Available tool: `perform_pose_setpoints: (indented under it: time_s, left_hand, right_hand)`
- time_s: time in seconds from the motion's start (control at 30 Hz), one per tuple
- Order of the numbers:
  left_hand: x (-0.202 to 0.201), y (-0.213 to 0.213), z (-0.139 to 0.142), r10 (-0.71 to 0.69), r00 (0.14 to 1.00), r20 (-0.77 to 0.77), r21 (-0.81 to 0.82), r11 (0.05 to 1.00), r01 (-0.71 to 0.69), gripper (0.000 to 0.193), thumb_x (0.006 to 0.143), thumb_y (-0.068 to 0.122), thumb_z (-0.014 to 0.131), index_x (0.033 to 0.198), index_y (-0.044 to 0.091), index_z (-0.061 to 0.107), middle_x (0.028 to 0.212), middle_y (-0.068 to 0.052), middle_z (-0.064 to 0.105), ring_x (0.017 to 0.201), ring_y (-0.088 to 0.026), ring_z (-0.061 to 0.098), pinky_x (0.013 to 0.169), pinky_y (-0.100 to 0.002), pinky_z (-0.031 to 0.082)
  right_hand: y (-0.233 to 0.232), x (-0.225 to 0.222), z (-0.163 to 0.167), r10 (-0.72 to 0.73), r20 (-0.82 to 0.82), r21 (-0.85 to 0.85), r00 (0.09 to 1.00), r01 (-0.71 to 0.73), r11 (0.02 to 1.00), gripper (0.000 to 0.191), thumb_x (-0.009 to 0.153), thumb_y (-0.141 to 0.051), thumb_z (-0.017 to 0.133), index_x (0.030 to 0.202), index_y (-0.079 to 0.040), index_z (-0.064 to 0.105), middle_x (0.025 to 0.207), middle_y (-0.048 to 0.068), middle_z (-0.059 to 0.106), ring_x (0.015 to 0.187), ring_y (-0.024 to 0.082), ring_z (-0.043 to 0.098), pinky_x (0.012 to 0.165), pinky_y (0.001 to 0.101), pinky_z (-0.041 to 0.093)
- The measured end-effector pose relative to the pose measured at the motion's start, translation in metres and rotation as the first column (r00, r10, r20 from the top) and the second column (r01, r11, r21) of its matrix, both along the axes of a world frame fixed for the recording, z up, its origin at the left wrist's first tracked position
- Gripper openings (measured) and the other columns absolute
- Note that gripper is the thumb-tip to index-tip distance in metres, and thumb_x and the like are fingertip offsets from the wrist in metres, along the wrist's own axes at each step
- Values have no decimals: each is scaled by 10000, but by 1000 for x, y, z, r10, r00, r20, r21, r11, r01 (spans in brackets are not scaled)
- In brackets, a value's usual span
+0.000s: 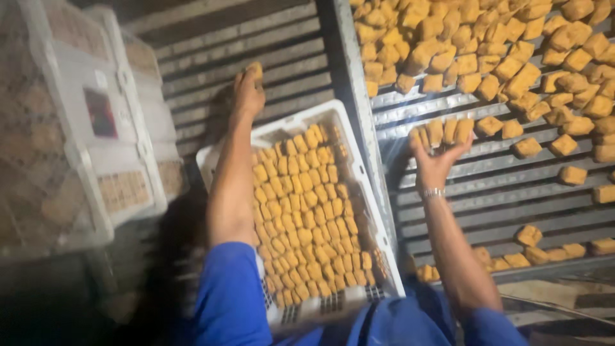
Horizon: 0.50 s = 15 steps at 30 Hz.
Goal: The person picks up yellow fried food pieces one at a time from a slatted metal rack and arranges them in neat rows inside a white plastic basket, occasionally steadying the basket with the other hand and repositioning pieces already placed.
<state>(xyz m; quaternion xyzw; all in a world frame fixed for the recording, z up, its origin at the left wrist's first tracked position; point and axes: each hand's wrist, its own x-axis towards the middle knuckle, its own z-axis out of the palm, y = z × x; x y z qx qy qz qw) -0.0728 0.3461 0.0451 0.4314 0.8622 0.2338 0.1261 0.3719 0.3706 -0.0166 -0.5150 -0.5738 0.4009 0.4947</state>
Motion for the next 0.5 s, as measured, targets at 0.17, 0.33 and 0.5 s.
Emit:
perform_pose_setpoints:
  time_s: [0.17,0.33,0.5]
  left_hand:
    - [-32,62,-43,-42,997,-59,-366,931,18,339,991,75,640,1328,43,614,1286,-200,621,1178,-347,604,1006,-434,518]
    - [-41,77,-77,-73,997,-30,-526,849,46,316,1015,77,685,1318,38,605,1246,-190,642,1107,-299,642,944,-414,563]
    - [-7,68,-41,-124,933,338,224,973,49,305,1038,79,730,1308,33,595,1206,-181,662,1036,-251,680,882,-393,608]
  right_hand:
    - [-24,20,0,-108,-414,-255,904,-1,967,1179,804,33,788,1632,-190,-21,1509,131,387,1316,255,519,1027,375,538]
    - [-25,29,12,-142,-495,-278,857,-1,961,1047,872,66,760,1648,-154,93,1520,112,424,1317,264,541,958,414,541]
    - [-28,19,49,11,-583,-118,812,-99,988,1135,849,41,812,1621,-214,21,1538,92,341,1442,263,446,1197,500,479]
